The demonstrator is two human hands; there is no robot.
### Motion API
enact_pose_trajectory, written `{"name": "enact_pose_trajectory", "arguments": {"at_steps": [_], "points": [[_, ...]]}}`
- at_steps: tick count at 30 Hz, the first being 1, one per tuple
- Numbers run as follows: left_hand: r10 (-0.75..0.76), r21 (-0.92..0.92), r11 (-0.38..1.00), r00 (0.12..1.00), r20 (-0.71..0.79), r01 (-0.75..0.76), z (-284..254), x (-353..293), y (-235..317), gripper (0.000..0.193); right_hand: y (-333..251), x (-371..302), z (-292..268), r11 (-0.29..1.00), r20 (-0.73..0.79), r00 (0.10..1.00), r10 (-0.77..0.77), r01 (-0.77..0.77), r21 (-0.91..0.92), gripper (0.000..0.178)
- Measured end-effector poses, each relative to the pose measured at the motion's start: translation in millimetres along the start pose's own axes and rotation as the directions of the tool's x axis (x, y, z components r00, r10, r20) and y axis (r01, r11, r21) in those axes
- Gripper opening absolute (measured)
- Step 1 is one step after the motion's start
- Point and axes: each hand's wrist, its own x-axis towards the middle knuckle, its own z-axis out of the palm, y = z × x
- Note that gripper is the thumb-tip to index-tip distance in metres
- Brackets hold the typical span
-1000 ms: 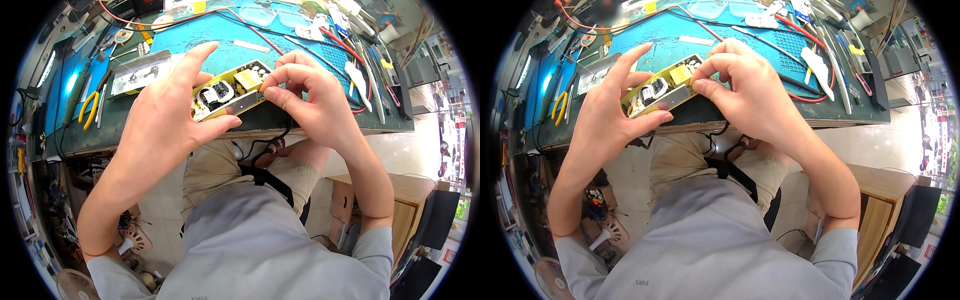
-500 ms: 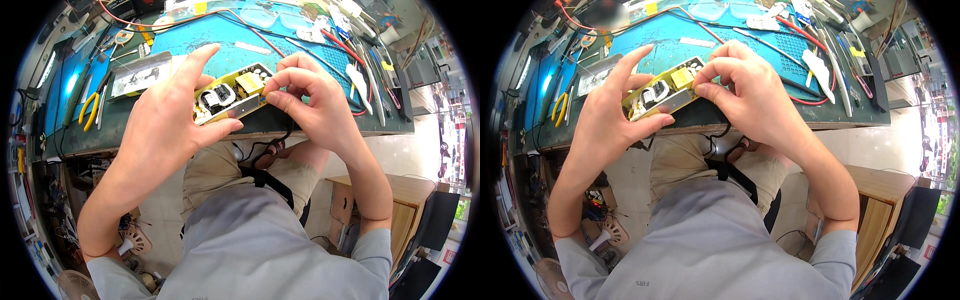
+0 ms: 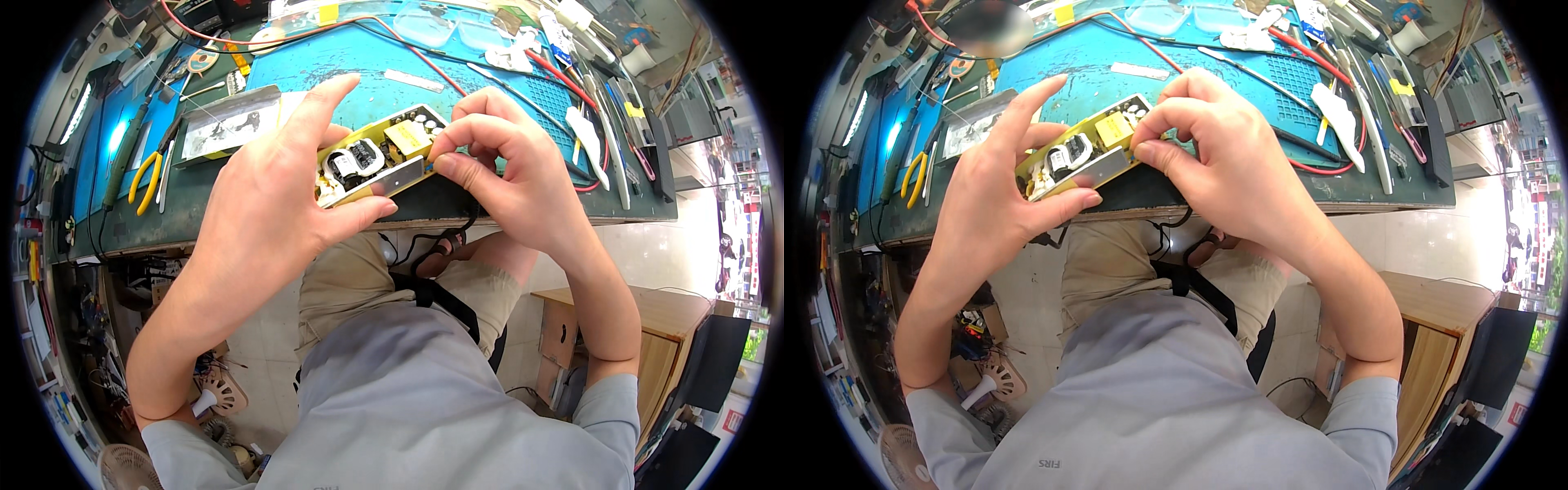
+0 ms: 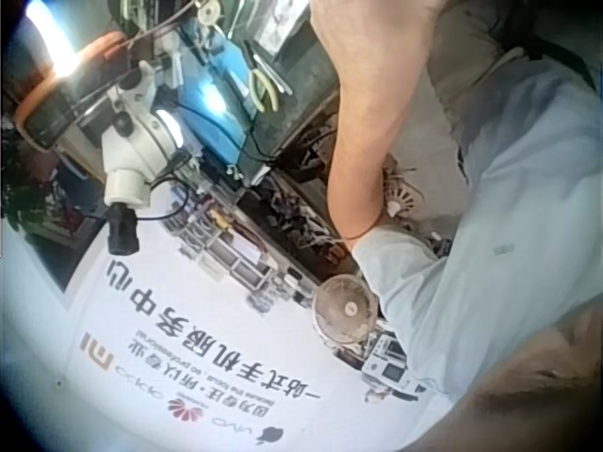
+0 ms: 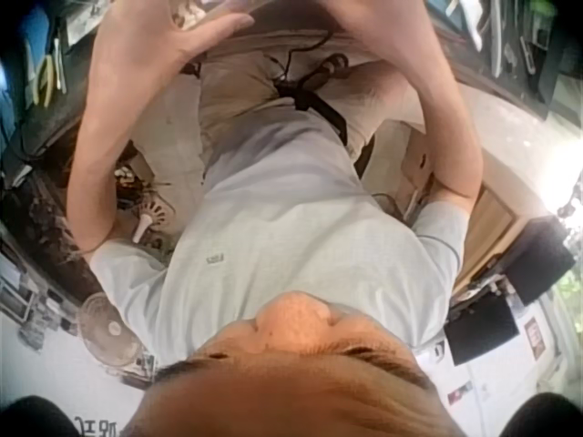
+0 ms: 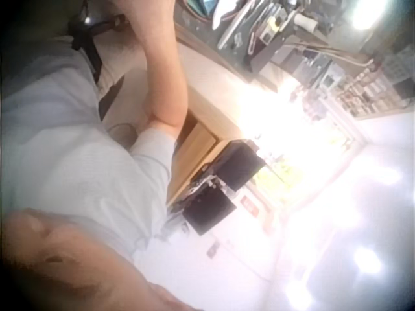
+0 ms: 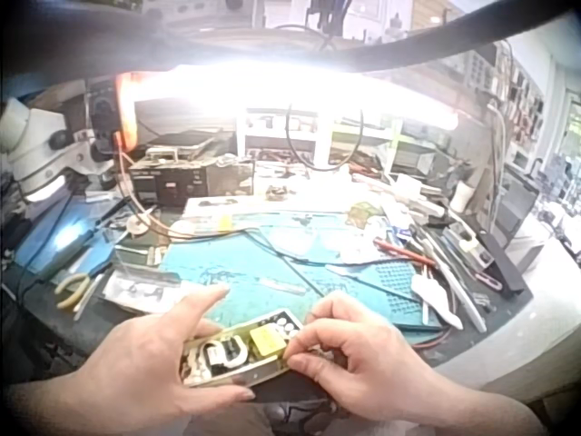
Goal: The person uses a soldering iron to work on a green circuit board, applying solder to various points. They handle a small black component and a yellow device, manipulating wires and components with their hands. The person flips the board over to access different sides and continues soldering.
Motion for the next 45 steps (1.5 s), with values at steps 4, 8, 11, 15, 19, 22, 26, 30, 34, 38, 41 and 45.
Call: {"name": "enact_pose_trajectory", "arguments": {"at_steps": [4,8,11,15,19,22,26,30,34,38,41,45], "points": [[0.003,0.009,1.000,1.000,-0.006,-0.003,1,0,1,0.092,1,2,-1,0.996,0.005,0.997,-0.074,0.074,-0.056,0.009],[-0.009,-0.017,1.000,1.000,-0.009,0.009,-1,0,3,0.092,3,3,-1,0.986,0.003,0.989,-0.146,0.145,-0.086,0.009],[-0.024,-0.035,0.999,1.000,-0.002,0.024,0,0,4,0.093,0,2,-1,0.991,0.007,0.995,-0.102,0.102,-0.091,0.009],[-0.027,-0.032,0.999,1.000,0.003,0.027,0,0,5,0.093,-1,2,-3,0.989,0.012,0.995,-0.102,0.103,-0.108,0.009],[-0.050,-0.071,0.996,0.998,0.023,0.052,-1,0,5,0.093,2,2,-2,0.970,-0.010,0.982,-0.190,0.186,-0.160,0.008],[-0.085,-0.141,0.986,0.995,0.060,0.093,-5,4,5,0.092,8,4,0,0.926,-0.051,0.945,-0.323,0.304,-0.224,0.010],[-0.105,-0.152,0.981,0.989,0.102,0.120,-12,9,5,0.091,6,4,2,0.922,-0.094,0.935,-0.342,0.314,-0.225,0.012],[-0.142,-0.196,0.966,0.978,0.152,0.171,-17,13,6,0.090,6,5,0,0.929,-0.090,0.940,-0.329,0.305,-0.208,0.014],[-0.162,-0.220,0.954,0.970,0.181,0.201,-20,17,5,0.090,7,7,-5,0.908,-0.060,0.923,-0.381,0.361,-0.214,0.017],[-0.166,-0.211,0.955,0.966,0.195,0.207,-22,18,5,0.089,12,9,-7,0.869,-0.036,0.895,-0.445,0.422,-0.261,0.019],[-0.191,-0.243,0.939,0.955,0.226,0.245,-25,21,9,0.086,13,9,-7,0.862,-0.038,0.891,-0.453,0.427,-0.273,0.019],[-0.131,-0.207,0.963,0.969,0.211,0.176,-24,22,6,0.077,13,11,-5,0.813,-0.060,0.856,-0.513,0.463,-0.353,0.019]]}}
